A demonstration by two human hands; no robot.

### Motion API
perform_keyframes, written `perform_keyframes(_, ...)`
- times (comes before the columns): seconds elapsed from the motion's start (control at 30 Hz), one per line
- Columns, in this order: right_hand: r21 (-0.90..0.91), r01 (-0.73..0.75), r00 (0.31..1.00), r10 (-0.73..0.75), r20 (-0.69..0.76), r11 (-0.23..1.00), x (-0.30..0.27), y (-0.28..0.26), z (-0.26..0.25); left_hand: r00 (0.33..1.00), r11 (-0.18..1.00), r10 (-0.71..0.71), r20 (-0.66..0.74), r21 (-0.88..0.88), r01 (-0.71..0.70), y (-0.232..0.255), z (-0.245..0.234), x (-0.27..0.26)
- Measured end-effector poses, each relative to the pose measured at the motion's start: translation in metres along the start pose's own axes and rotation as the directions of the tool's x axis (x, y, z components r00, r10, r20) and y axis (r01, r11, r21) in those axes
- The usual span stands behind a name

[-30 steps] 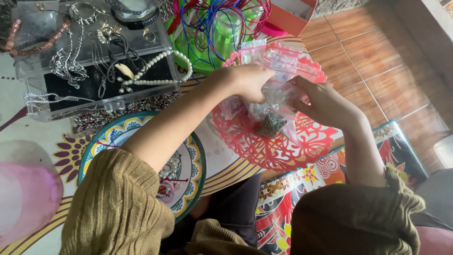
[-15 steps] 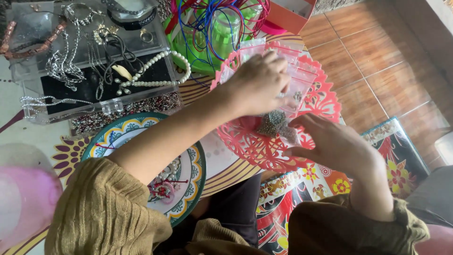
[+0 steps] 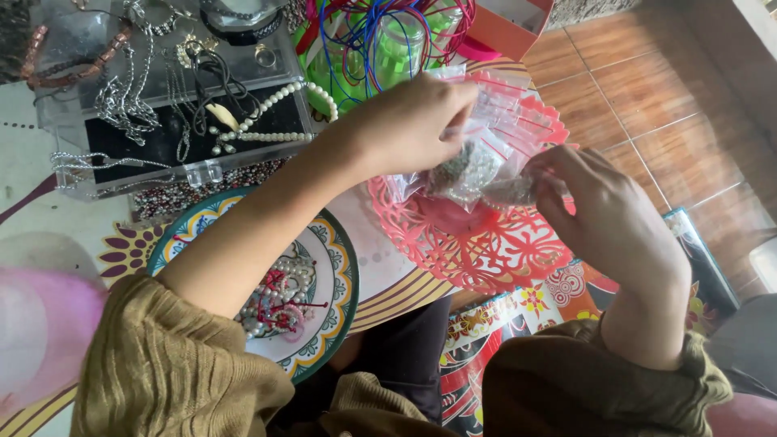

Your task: Packaging individual jewelry items like bracelets and necklaces into small plastic zip-lock bags.

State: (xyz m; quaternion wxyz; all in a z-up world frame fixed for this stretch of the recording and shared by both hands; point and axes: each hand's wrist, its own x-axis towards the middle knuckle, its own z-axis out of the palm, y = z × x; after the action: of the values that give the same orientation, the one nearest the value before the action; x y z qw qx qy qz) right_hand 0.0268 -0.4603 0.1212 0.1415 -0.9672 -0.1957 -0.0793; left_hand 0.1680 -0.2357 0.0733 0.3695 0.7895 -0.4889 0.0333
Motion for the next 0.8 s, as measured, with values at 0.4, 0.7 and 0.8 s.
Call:
perform_keyframes(0.4, 0.251, 0.041, 0.983, -0.083, 0.161, 0.967, 0.053, -0.020, 0.082, 0.952, 0.965, -0.095, -0.291, 0.208, 0.160, 0.034, -0.044, -0.038)
perform_keyframes(0.7, 0.338, 0.099, 0.947, -0.193, 0.258, 0.936, 0.064, -0.006, 0.115, 0.909, 0.962, -0.049, -0.415, 0.226, 0.155, 0.027, -0.037, -0.033)
perform_keyframes(0.8, 0.428, 0.047, 0.976, -0.132, 0.172, 0.902, 0.060, -0.025, 0.092, 0.887, 0.941, -0.026, -0.460, 0.288, 0.177, 0.024, -0.037, -0.032)
